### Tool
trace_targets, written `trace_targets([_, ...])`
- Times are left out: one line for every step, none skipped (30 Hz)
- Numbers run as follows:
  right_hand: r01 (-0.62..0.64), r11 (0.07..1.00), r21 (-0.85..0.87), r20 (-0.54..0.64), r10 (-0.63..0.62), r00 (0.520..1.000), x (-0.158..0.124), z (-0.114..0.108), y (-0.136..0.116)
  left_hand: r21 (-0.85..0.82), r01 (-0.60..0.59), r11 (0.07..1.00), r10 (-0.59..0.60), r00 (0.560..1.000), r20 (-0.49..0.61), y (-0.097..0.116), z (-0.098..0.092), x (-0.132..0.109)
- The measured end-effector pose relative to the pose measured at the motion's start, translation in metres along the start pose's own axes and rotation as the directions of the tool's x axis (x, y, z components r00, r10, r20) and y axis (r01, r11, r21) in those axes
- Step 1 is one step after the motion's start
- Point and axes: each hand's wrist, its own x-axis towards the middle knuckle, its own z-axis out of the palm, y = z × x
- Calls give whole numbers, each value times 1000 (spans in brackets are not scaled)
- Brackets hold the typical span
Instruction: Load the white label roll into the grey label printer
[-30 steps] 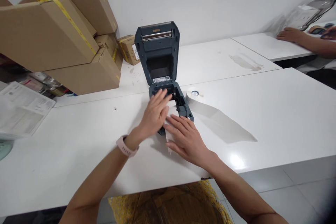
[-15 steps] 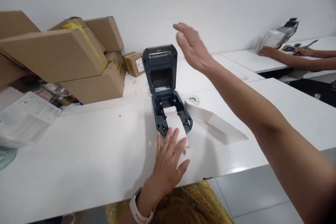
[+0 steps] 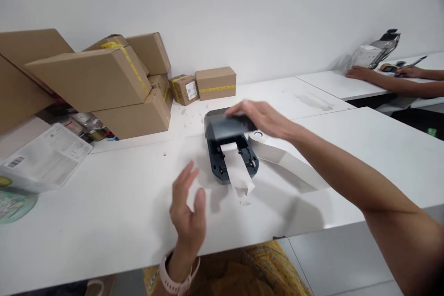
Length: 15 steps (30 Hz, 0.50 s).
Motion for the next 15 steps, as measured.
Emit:
trace_targets([35, 999, -32, 74, -32, 997, -14, 7, 0, -29, 19, 999, -22, 994, -107, -1, 3, 9])
trace_targets([72, 995, -69, 146, -61, 987, -25, 14, 2, -49, 16, 999, -25, 982, -188, -2, 7, 17])
trace_targets([104, 989, -109, 212, -79, 974, -33, 21, 6, -57, -1, 998, -13, 971, -239, -2, 12, 26])
trace_targets([126, 980, -151, 266, -82, 960, -37, 29, 10, -56, -28, 998, 13, 967, -254, -3, 18, 34])
trace_targets([140, 971, -196, 306, -76, 949, -39, 35, 14, -42, -64, 997, 52, 970, -235, -3, 24, 42])
trace_targets([157, 958, -240, 329, -72, 942, -38, 41, 19, -16, -110, 994, 105, 976, -192, -2, 30, 50])
trace_targets([182, 942, -283, 339, -80, 937, -35, 47, 22, 19, -163, 986, 164, 978, -126, -1, 37, 59])
trace_targets([221, 920, -322, 344, -103, 933, -31, 51, 25, 61, -222, 973, 225, 973, -44, 0, 43, 68])
trace_targets([272, 894, -355, 350, -143, 926, -26, 55, 27, 99, -289, 952, 286, 957, 44, 1, 50, 76])
trace_targets([331, 866, -375, 363, -191, 912, -22, 59, 27, 123, -358, 926, 341, 930, 135, 2, 57, 84])
trace_targets([387, 838, -384, 385, -236, 892, -19, 62, 27, 129, -419, 899, 385, 895, 227, 2, 63, 90])
trace_targets([435, 816, -381, 413, -271, 869, -18, 64, 26, 118, -471, 874, 417, 853, 312, 1, 69, 96])
trace_targets([467, 803, -371, 437, -293, 851, -18, 66, 25, 97, -514, 852, 441, 806, 394, 0, 75, 100])
trace_targets([481, 800, -359, 449, -304, 840, -19, 68, 24, 71, -551, 832, 464, 759, 457, -2, 79, 102])
trace_targets([484, 803, -347, 453, -309, 836, -22, 70, 24, 50, -580, 813, 480, 717, 505, -4, 83, 104])
